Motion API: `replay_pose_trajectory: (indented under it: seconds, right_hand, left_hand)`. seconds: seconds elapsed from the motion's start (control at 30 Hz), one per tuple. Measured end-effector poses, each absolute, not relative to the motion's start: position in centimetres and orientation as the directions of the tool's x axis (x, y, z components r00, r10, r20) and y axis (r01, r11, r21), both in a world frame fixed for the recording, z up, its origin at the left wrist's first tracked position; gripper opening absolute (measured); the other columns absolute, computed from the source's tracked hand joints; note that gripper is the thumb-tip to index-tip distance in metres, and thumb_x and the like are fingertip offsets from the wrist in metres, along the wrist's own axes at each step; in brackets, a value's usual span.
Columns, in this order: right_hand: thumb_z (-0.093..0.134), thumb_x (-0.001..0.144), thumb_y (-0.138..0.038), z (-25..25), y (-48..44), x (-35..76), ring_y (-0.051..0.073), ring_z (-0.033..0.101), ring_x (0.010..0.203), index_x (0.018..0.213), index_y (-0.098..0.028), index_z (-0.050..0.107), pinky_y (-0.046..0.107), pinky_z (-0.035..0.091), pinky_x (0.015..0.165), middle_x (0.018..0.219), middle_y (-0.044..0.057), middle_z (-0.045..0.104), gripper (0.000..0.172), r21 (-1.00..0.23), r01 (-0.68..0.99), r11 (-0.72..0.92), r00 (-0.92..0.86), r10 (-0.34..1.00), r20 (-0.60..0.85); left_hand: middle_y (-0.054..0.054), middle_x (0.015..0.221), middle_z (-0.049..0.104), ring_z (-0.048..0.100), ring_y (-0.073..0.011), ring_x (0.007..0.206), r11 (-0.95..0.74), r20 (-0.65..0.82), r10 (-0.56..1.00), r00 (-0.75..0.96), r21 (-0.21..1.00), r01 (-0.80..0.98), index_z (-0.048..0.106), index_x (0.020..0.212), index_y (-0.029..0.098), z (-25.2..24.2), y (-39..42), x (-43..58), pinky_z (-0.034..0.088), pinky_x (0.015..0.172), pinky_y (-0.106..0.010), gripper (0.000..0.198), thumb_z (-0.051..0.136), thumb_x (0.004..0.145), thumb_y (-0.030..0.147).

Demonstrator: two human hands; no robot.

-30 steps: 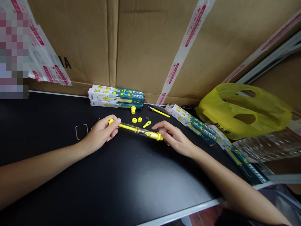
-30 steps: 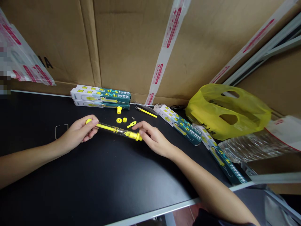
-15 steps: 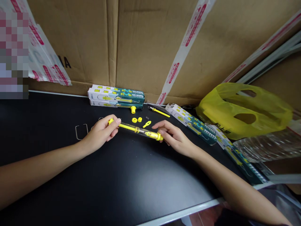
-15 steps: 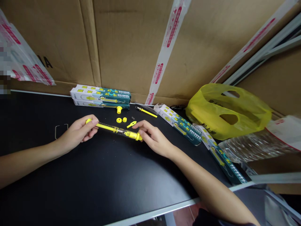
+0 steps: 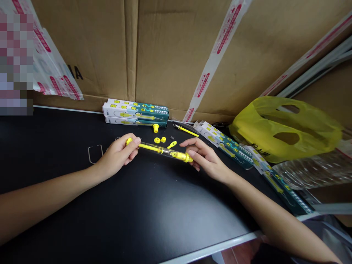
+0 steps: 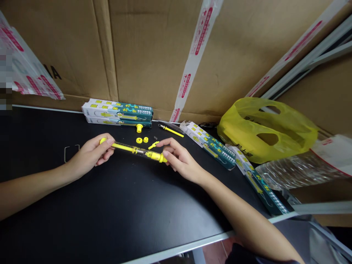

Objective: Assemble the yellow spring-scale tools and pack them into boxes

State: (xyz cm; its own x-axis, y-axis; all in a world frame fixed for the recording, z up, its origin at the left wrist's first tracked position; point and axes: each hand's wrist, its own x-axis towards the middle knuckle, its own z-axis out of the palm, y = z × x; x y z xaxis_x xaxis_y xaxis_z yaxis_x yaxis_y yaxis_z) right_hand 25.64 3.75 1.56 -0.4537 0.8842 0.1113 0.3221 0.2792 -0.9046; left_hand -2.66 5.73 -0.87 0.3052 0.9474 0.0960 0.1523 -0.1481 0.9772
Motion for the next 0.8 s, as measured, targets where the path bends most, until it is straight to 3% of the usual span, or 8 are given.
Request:
replay_pose_trajectory:
  seconds: [0.53, 0.8]
  right_hand:
    - [0.052, 0.093, -0.037, 1.81, 3.73, 25.47, 0.007, 0.044, 0.055, 0.115, -0.021, 0.047, 0.015, 0.037, 0.041, 0.069, -0.004, 0.048, 0.028, -0.918, 0.285, 0.275, -0.464, 0.878, 0.119]
    - [0.062, 0.087, -0.033, 1.68, 3.94, 25.28, 0.006, 0.046, 0.055, 0.103, -0.019, 0.047, 0.017, 0.037, 0.045, 0.078, -0.001, 0.056, 0.025, -0.906, 0.268, 0.327, -0.433, 0.881, 0.190]
  left_hand:
    - [0.008, 0.056, 0.041, 0.034, -0.0029, 0.040, -0.154, 0.117, 0.947, 0.299, 0.983, 0.105, 0.041, 0.074, 0.019, -1.07, 5.80, -2.65, 0.025, 0.038, -0.015, 0.031, 0.044, 0.094, 0.044]
    - [0.008, 0.055, 0.041, 0.034, -0.0039, 0.039, -0.139, 0.110, 0.956, 0.273, 0.986, 0.091, 0.039, 0.075, 0.020, -0.89, 5.70, -2.55, 0.025, 0.037, -0.016, 0.030, 0.043, 0.093, 0.044]
